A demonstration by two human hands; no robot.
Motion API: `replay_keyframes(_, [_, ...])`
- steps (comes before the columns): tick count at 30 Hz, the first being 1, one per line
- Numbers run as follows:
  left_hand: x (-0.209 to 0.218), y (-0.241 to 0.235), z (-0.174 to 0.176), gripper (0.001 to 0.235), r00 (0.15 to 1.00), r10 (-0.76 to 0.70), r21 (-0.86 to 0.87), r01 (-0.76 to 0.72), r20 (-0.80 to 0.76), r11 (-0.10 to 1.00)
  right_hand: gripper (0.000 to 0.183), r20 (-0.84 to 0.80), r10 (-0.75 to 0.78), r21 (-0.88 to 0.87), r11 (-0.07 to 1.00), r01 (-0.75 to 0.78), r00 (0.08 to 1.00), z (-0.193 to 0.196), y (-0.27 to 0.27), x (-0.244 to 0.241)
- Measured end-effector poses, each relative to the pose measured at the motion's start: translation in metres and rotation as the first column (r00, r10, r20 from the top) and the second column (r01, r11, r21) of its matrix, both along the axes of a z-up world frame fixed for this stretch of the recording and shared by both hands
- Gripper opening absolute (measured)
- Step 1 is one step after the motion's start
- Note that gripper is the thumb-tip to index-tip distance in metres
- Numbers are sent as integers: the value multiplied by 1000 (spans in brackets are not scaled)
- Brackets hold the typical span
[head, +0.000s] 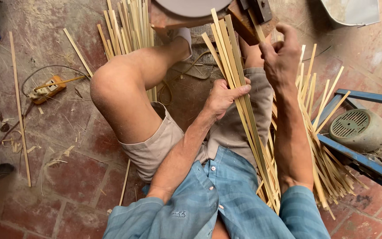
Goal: The person sits on the floor and repeatedly picks up bundles of thin bamboo strips, separates them by hand, and places them into a growing pile. The person handles the strips one at a time or in small groups, organizing them into a neat stack.
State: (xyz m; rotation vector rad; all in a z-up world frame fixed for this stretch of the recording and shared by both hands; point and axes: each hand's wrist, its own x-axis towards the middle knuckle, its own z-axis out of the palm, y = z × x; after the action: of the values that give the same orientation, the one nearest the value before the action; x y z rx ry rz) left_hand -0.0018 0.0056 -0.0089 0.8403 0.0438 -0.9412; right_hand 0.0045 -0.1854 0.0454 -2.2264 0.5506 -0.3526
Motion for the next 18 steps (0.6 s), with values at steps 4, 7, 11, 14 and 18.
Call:
replay_keyframes(4, [2, -1, -6, 18, 999, 25, 1, -25, 24, 1000, 30, 100, 69, -54, 996, -64, 993, -15, -3, 18])
replay_keyframes(7, [-2, -2, -9, 20, 1000, 24, 2, -24, 15, 1000, 28, 72, 61, -126, 991, -52, 996, -27, -10, 22])
replay_keyframes(11, [0, -2, -10, 20, 1000, 26, 14, -26, 8, 1000, 24, 144, 121, -171, 981, -95, 982, -25, -6, 34])
replay_keyframes(14, [0, -2, -6, 17, 997, 56, 20, -57, 50, 998, 24, 54, 70, 11, 997, -70, 996, -3, 3, 3])
replay_keyframes(18, [6, -2, -4, 16, 991, 111, 12, -113, 77, 994, 32, -277, -96, 231, 959, 163, 956, 32, -2, -109])
